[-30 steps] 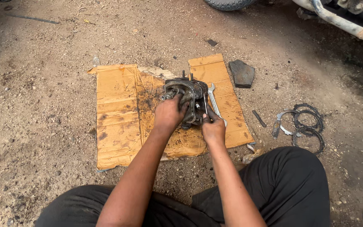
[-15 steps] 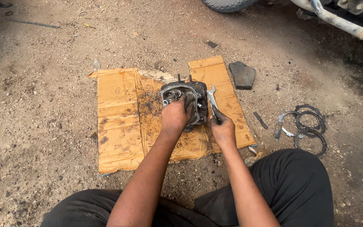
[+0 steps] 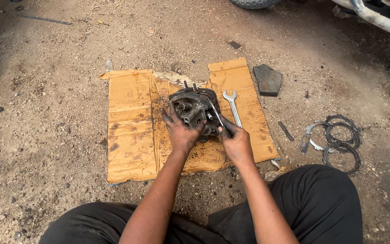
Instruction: The person uses a screwdriver to scrape the interior of a motorcycle cylinder head while holding it on a piece of cardboard on the ground. They manipulate the component by hand and use a wrench to adjust parts.
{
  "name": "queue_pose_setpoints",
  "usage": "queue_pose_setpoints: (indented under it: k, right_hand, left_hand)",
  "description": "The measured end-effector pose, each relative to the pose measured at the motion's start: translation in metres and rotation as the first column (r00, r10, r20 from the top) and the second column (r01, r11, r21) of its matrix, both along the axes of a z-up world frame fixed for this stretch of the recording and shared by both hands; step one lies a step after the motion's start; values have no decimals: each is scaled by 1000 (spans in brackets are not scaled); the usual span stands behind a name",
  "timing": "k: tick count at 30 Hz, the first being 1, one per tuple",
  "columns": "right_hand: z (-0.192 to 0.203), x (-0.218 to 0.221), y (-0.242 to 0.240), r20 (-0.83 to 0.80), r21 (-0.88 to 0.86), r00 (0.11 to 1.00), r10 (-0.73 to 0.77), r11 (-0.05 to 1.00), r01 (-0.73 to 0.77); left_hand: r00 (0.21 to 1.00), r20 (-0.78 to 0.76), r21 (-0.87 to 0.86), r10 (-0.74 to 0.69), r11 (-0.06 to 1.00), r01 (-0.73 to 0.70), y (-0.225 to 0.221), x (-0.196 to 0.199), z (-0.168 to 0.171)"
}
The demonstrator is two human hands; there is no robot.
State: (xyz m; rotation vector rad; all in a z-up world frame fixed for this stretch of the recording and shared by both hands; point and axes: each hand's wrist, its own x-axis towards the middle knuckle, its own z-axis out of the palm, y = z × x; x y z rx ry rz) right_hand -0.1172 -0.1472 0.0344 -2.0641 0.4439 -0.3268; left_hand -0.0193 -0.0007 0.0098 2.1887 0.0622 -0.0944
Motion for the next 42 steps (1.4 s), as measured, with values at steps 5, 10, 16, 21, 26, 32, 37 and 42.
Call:
queue_pose_setpoints:
  k: [5,10,16,21,26,32,37,42]
  right_hand:
    - [-21,6,-7,74,231,995,-59,972,41]
    - [-19,13,-22,-55,312,998,-23,949,39]
    - [29,22,-37,-282,365,953,108,931,3]
    - [53,27,-41,-359,235,928,103,972,-17]
    - [34,22,-22,-278,-13,960,-42,999,40]
    - [6,22,58,-162,-90,929,-334,942,323]
    - [-11,16,5,52,-103,998,-20,994,25]
    - [9,46,-65,-195,-94,950,244,960,-265]
  left_hand:
    - [999,-35,28,-29,999,30,-3,5,-1]
    - [999,-20,10,-45,999,45,-1,5,-6]
    - [999,22,-6,-45,999,45,2,5,-14]
    - [999,3,71,-32,997,32,-2,4,-2]
    - [990,-139,95,-32,994,45,0,-4,15]
    - [998,9,178,60,982,-60,-19,-9,1]
    - [996,52,127,72,989,-78,-8,-8,-14]
    - [1000,8,141,29,990,-30,-4,0,-27]
